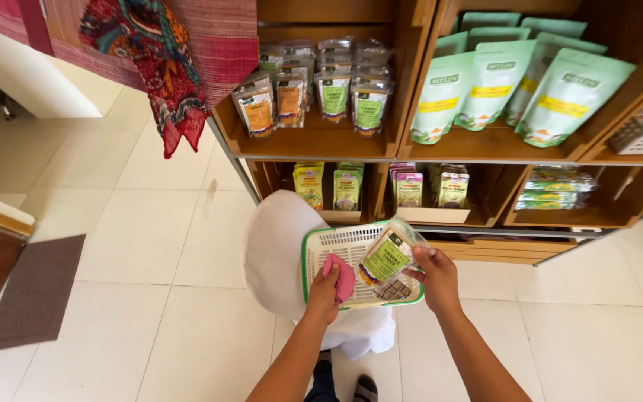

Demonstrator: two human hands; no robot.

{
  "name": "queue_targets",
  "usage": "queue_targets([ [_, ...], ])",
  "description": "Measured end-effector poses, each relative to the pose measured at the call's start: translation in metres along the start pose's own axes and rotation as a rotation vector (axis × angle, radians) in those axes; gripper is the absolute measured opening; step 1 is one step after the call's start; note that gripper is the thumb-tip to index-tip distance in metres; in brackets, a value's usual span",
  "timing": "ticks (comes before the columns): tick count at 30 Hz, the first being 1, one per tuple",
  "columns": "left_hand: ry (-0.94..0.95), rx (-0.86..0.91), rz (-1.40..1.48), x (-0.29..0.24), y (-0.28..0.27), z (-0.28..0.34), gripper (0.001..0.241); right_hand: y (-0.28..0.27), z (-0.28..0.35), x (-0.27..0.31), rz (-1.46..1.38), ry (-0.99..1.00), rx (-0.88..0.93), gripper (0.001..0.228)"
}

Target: Wiping down spice packets with a cloth and organizing them on the display shelves.

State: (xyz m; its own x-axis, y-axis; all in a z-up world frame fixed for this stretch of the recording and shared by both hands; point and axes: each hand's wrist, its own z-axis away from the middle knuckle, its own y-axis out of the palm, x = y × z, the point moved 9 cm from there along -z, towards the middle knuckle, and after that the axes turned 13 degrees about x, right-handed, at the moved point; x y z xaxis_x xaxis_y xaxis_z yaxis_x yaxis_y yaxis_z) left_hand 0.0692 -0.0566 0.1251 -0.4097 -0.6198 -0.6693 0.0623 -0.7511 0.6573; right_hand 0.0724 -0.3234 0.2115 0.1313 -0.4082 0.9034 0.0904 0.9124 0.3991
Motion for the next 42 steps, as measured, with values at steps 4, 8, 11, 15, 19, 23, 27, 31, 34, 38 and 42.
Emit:
queue_targets([
  [4, -0.193, 0.093, 0.200, -0.003, 0.059, 0.027, 0.042, 0.024, 0.017, 0.048, 0.018, -0.101, 0.030, 0.015],
  [8, -0.154, 0.267, 0.318, -0.015, 0.078, 0.014, 0.045, 0.041, 0.015, 0.068, -0.001, -0.169, 0.079, 0.013],
  [11, -0.124, 0.326, 0.335, -0.037, 0.090, 0.011, 0.045, 0.052, 0.011, 0.079, -0.011, -0.192, 0.081, 0.014],
  [15, -0.111, 0.390, 0.302, -0.066, 0.110, 0.025, 0.045, 0.073, 0.004, 0.093, -0.066, -0.279, 0.146, 0.016],
  [19, -0.128, 0.361, 0.282, -0.085, 0.119, 0.024, 0.045, 0.103, -0.004, 0.108, -0.027, -0.352, 0.196, 0.024],
  [23, -0.136, 0.381, 0.316, -0.083, 0.111, 0.003, 0.046, 0.128, -0.012, 0.104, 0.076, -0.325, 0.138, 0.044],
  [27, -0.163, 0.435, 0.294, -0.088, 0.112, -0.004, 0.044, 0.138, -0.016, 0.072, -0.001, -0.256, 0.162, 0.053],
  [31, -0.192, 0.447, 0.281, -0.072, 0.104, -0.019, 0.043, 0.141, -0.022, 0.065, 0.119, -0.244, 0.185, 0.059],
  [34, -0.226, 0.510, 0.238, -0.072, 0.110, -0.020, 0.045, 0.132, -0.026, 0.063, 0.017, -0.192, 0.186, 0.050],
  [38, -0.296, 0.415, 0.010, -0.068, 0.092, -0.026, 0.051, 0.130, -0.017, 0.079, -0.278, -0.039, 0.204, 0.048],
  [42, -0.106, 0.216, -0.006, -0.069, 0.043, -0.077, 0.049, 0.110, -0.019, 0.071, -0.380, 0.107, 0.265, 0.042],
])
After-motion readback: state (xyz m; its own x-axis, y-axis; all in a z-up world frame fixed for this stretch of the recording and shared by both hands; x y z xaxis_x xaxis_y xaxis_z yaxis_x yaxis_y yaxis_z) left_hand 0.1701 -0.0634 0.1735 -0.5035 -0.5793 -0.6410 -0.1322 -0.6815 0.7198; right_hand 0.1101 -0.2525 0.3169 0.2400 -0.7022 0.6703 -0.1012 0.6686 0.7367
